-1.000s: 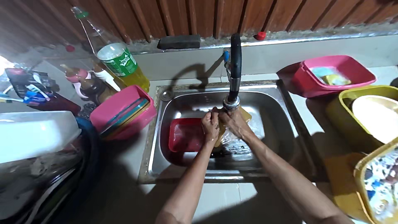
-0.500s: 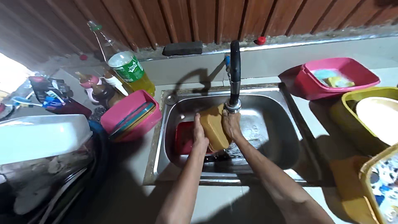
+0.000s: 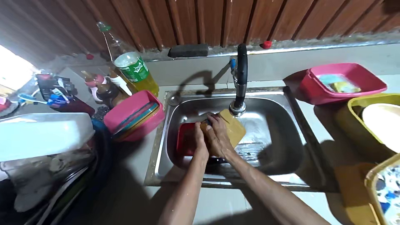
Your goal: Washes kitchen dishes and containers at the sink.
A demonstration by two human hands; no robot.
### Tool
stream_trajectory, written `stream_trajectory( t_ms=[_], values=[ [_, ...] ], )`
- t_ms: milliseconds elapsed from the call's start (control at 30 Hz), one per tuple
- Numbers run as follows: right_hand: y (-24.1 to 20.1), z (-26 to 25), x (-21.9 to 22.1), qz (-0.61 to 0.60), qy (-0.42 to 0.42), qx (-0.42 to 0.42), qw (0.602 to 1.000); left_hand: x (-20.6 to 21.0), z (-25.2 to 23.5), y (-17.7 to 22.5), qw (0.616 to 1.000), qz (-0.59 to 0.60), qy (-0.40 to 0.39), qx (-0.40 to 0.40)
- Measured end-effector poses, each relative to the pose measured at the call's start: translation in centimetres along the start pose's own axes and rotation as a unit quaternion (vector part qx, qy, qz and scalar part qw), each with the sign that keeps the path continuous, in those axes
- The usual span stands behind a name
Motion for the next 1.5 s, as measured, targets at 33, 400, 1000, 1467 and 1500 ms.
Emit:
stream_trajectory(
  t_ms=[33, 400, 1000, 1467, 1500],
  values=[
    [0.2, -0.3, -0.6, 0.009, -0.004, 0.01, 1.0, 0.2, 0.0, 0.0, 1.0, 0.028, 0.005, -0.001],
    [3.5, 3.9, -0.4, -0.362, 0.236, 0.138, 0.891, -0.3, -0.3, 1.5, 0.951, 0.285, 0.093, 0.078],
    [8.2, 6.4, -18.7, -0.151, 0.332, 0.173, 0.915, 6.4, 3.0, -5.4, 0.939, 0.066, -0.23, -0.247],
    [7.7, 0.7, -6.5, 0.004, -0.05, 0.128, 0.991, 2.0, 2.0, -1.8, 0.961, -0.104, -0.229, -0.112],
    [7.8, -0.1, -5.8, 0.002, -0.058, 0.129, 0.99, 1.7, 2.2, -1.9, 0.964, -0.1, -0.225, -0.097]
  ],
)
Point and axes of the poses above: each hand's wrist, its own z-axis away from the middle knuckle, its own x-axis out of the palm, y = z × x, the point moved 8 cm from there along -z, towards the middle knuckle, and after that the axes turned 15 degrees about -y, right-handed, at the moved point
